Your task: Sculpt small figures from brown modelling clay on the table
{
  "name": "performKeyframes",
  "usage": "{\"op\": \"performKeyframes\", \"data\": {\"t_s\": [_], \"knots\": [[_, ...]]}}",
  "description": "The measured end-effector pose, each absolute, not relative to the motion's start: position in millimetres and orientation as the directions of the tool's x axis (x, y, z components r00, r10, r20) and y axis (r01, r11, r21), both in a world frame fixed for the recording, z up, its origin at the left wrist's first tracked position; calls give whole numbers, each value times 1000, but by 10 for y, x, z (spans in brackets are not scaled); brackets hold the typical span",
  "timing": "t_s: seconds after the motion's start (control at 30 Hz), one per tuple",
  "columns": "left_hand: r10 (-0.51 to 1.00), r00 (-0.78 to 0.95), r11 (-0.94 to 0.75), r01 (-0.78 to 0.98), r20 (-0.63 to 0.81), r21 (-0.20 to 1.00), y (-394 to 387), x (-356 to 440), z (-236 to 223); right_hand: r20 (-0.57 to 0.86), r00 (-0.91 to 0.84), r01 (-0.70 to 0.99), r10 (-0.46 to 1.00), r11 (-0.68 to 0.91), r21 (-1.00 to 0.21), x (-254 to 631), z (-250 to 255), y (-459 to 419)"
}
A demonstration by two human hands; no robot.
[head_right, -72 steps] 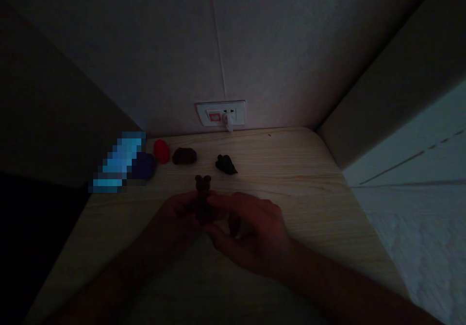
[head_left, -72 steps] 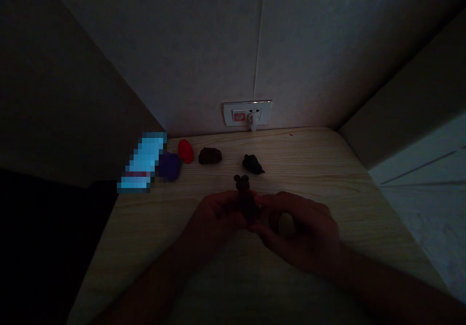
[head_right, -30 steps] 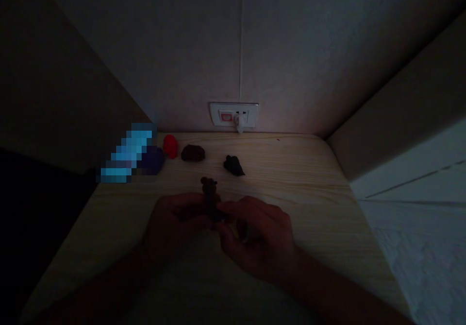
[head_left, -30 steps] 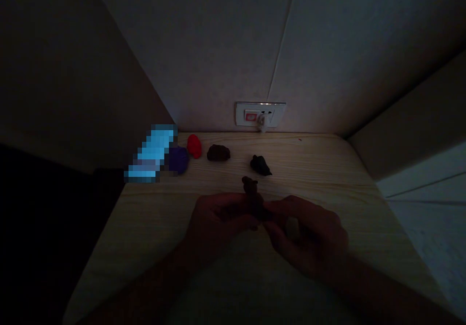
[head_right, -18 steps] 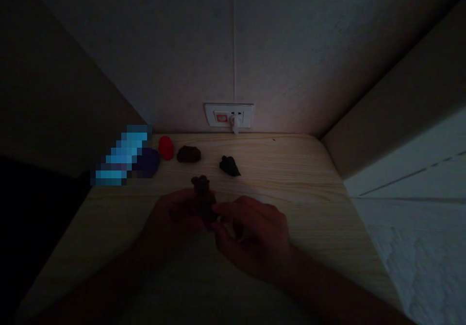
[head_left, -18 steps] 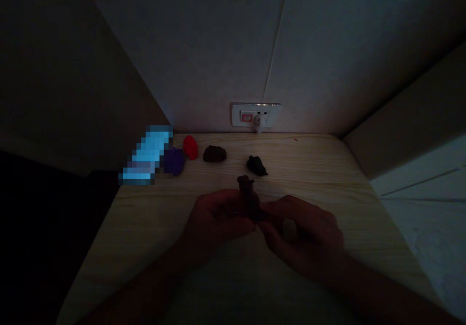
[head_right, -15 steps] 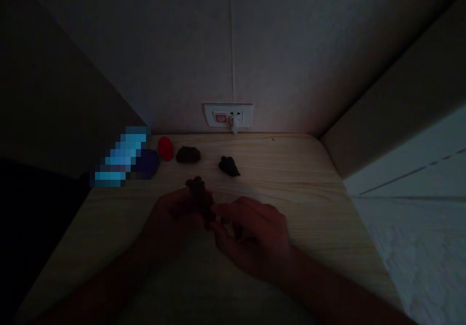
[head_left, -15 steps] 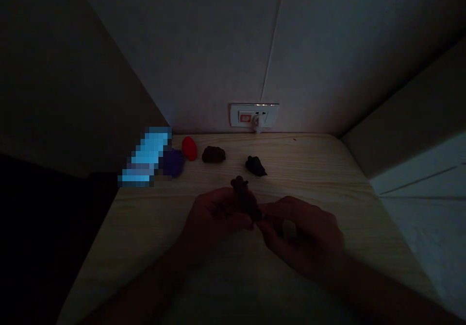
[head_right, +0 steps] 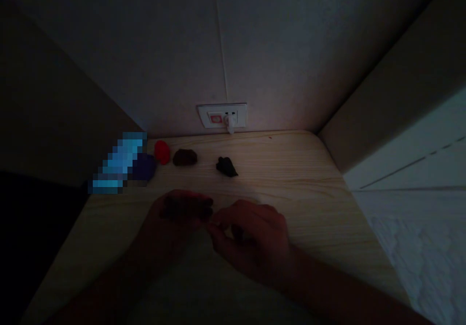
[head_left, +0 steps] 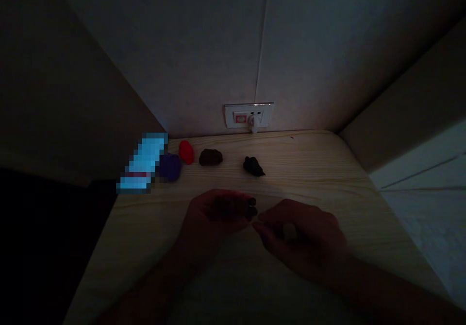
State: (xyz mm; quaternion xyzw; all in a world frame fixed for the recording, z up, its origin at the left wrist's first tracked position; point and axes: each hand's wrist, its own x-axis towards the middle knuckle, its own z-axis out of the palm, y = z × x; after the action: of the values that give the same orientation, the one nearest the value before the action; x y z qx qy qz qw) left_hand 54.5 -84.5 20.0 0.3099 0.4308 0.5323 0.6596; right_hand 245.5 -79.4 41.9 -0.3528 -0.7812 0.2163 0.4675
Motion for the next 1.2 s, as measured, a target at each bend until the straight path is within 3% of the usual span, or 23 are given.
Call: {"op": "performKeyframes", "data": {"t_s": [0.53, 1.0, 1.2], "knots": [[985, 51, 172, -391, -165, 904, -849, 556, 276, 590, -328, 361, 738, 675, -643, 2460, 359, -786], [983, 35, 177, -386, -178, 905, -860, 591, 326, 645, -394, 445, 655, 750, -490, 2477, 353, -784], [993, 16, 119, -356, -121, 927, -862, 605, 346, 616, -405, 427, 676, 735, -526, 2477, 327, -787]]}}
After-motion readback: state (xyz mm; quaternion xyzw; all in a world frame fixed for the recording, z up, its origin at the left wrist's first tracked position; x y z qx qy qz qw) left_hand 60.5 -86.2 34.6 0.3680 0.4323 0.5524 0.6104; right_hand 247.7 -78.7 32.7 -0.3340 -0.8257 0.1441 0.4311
